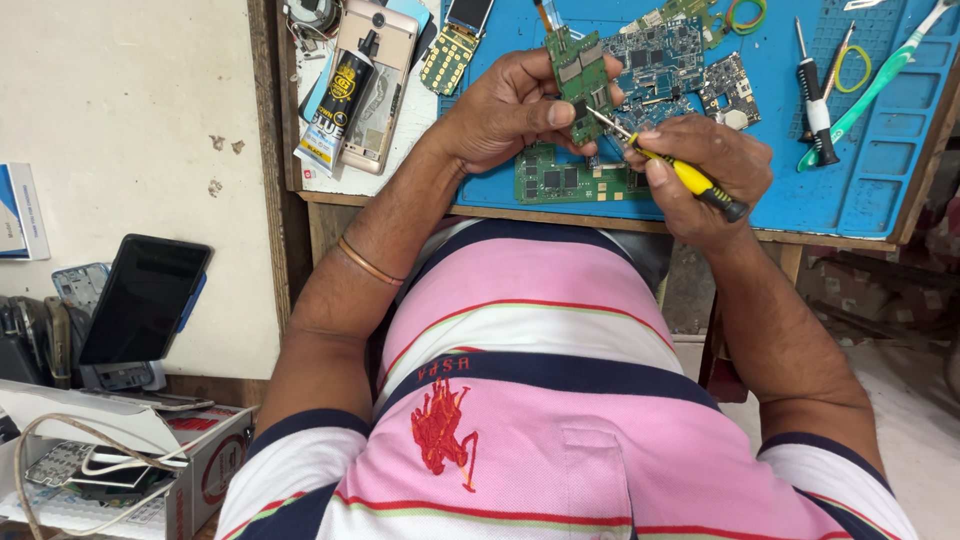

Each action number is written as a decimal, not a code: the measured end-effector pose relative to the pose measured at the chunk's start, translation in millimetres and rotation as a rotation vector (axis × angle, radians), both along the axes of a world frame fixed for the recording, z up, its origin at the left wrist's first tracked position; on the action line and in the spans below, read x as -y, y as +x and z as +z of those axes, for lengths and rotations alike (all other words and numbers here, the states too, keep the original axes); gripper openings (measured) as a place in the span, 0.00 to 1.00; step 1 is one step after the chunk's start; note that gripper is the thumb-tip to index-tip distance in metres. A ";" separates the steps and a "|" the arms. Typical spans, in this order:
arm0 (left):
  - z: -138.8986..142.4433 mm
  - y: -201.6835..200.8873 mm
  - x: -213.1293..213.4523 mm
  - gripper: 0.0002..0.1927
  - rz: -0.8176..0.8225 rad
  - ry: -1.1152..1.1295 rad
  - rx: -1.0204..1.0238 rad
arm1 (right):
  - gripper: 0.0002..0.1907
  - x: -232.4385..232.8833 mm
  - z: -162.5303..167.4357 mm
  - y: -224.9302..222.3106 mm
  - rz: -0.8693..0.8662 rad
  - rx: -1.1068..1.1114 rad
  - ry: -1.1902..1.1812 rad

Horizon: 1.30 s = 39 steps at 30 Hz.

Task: The person repairs a green circuit board at a workbench, holding the board with one hand while using a yellow-handled screwdriver to unscrew and reposition components. They turn the board over, work on different sections, and continue driving screws throughout the episode.

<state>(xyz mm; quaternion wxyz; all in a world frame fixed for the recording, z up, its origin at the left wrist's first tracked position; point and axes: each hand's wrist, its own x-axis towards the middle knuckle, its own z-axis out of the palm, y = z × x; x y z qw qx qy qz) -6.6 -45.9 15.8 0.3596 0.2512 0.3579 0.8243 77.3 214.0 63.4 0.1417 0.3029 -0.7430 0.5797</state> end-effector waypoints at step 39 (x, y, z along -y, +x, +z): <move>6.0 11.5 -9.2 0.22 0.127 -0.218 -0.323 | 0.11 14.2 -4.9 -4.0 -0.248 -0.294 0.351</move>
